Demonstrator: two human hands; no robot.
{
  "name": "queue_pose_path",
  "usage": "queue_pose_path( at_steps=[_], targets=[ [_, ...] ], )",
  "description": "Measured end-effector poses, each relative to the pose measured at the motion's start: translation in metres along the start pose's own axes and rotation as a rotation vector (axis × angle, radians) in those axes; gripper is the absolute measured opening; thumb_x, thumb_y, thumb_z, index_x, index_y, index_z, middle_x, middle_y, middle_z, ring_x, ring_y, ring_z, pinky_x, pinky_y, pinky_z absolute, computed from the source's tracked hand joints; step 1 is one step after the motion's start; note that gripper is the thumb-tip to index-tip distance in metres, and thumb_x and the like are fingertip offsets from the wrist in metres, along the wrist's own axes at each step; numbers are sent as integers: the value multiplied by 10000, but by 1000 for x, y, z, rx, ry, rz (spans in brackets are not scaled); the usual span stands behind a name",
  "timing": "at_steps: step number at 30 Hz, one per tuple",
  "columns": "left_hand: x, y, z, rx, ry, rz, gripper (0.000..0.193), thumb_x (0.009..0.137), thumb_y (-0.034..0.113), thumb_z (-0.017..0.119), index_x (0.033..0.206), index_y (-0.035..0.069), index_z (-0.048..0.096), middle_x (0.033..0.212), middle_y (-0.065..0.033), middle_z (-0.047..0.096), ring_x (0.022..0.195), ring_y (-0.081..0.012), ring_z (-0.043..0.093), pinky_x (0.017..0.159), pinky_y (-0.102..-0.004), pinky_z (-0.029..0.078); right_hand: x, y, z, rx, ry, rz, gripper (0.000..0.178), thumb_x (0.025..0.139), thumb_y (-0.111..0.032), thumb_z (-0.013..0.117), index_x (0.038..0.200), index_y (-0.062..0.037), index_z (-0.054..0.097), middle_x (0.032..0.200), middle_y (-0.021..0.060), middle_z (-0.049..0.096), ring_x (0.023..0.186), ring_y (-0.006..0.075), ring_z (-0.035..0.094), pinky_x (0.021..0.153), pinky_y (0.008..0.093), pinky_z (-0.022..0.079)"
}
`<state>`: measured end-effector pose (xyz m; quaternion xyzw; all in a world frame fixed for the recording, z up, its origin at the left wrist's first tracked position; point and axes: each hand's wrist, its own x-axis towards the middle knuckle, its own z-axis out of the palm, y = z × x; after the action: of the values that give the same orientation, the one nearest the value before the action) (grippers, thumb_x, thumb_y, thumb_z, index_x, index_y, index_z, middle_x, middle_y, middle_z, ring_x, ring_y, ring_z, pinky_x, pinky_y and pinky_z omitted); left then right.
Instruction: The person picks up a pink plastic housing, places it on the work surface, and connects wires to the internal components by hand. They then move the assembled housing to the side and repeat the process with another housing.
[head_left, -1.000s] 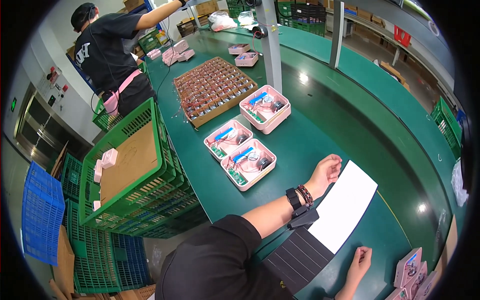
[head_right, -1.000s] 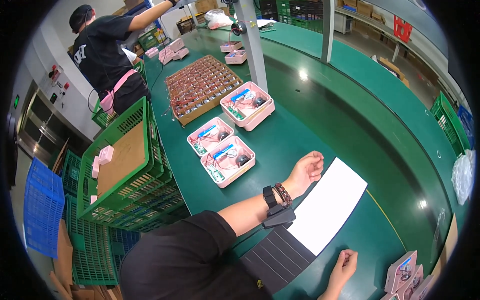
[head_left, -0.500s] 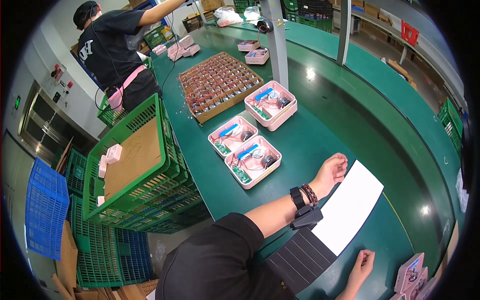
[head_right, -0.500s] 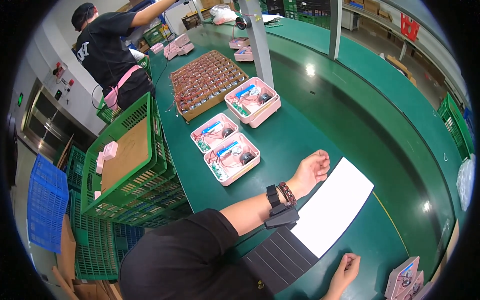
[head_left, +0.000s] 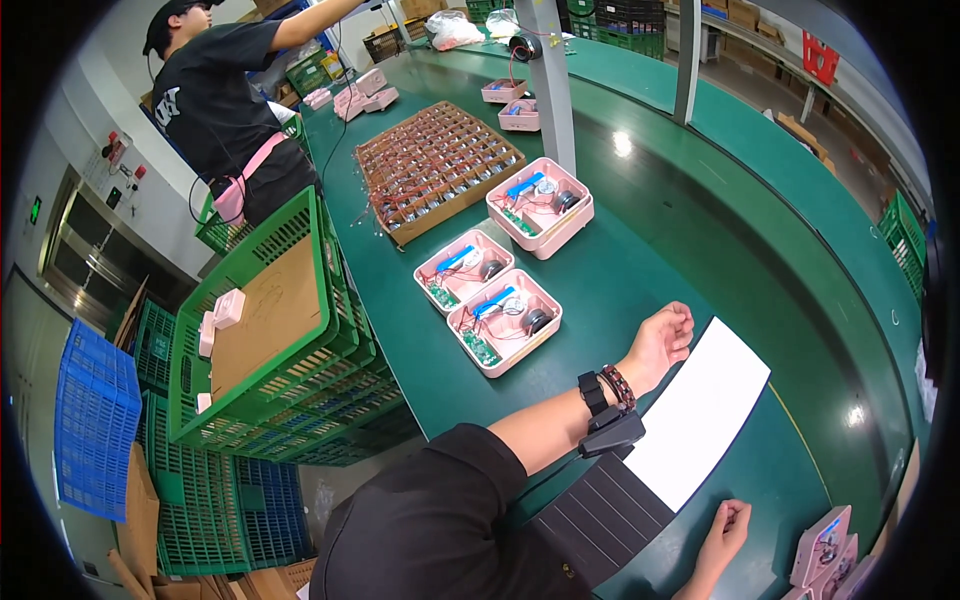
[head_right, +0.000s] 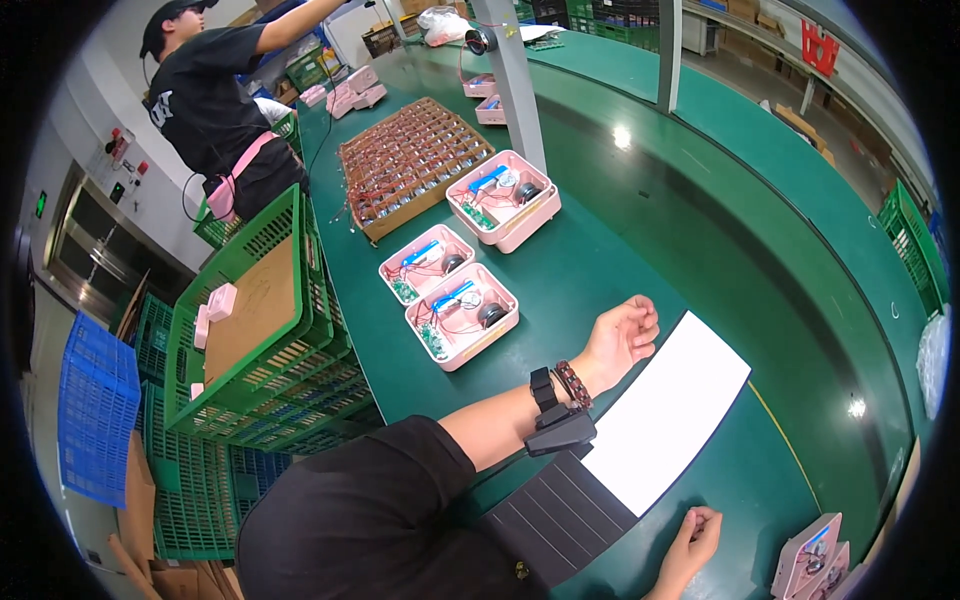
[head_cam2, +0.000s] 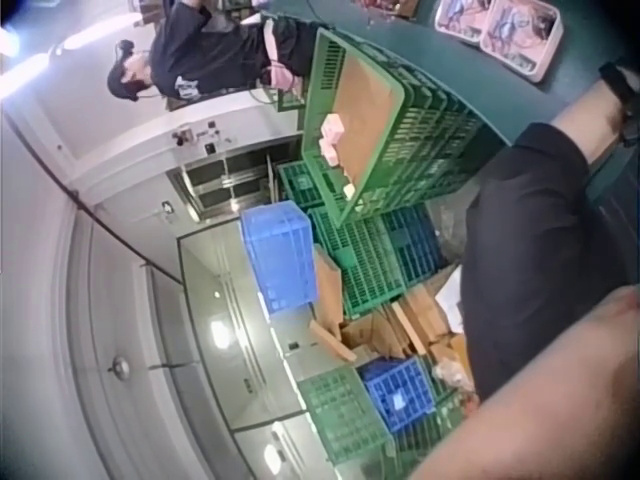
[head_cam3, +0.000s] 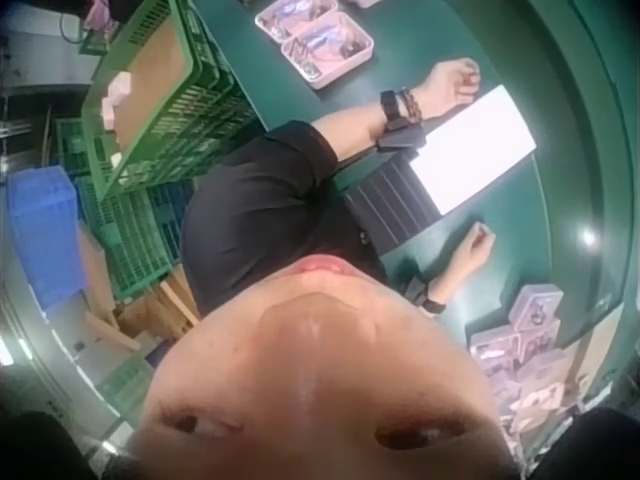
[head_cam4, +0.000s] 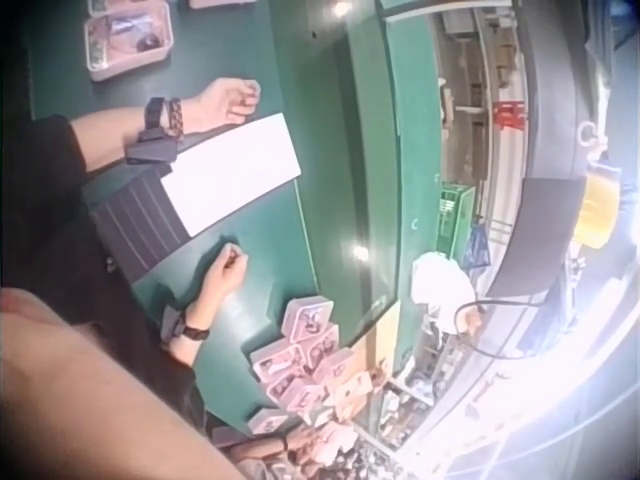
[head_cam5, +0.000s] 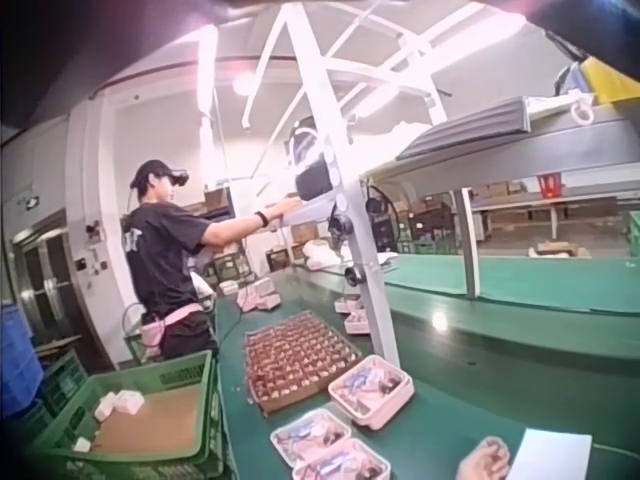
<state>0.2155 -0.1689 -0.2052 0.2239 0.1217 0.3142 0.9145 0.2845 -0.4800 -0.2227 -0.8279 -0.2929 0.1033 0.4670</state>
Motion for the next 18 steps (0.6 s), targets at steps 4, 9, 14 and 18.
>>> queue_pose_path(
  at_steps=[4,9,14,18],
  targets=[
    [1,-1,0,-18,0,-3,49,837,146,500,865,108,485,720,19,444,563,-83,371,493,-224,288,1,2,0,0,8,3,89,943,-76,533,884,-11,515,747,-19,446,662,65,365,587,212,320],
    [0,-3,2,-29,12,-4,46,839,146,502,863,111,485,720,19,445,564,-85,369,498,-223,289,1,8,-2,10,9,-21,86,943,-75,533,884,-15,514,743,-22,440,661,64,363,586,210,318],
    [-6,3,-2,-42,22,10,52,837,153,508,860,114,482,721,20,445,567,-86,365,500,-225,290,-2,6,2,-2,-1,-19,83,941,-72,534,882,-18,515,738,-27,432,661,60,356,585,209,312],
    [-8,8,-5,-64,23,0,70,832,163,519,859,111,480,719,21,447,570,-87,368,501,-223,293,-7,-1,6,-9,10,-18,86,932,-68,545,868,-17,518,746,-18,446,660,71,374,584,218,329]
  ],
)
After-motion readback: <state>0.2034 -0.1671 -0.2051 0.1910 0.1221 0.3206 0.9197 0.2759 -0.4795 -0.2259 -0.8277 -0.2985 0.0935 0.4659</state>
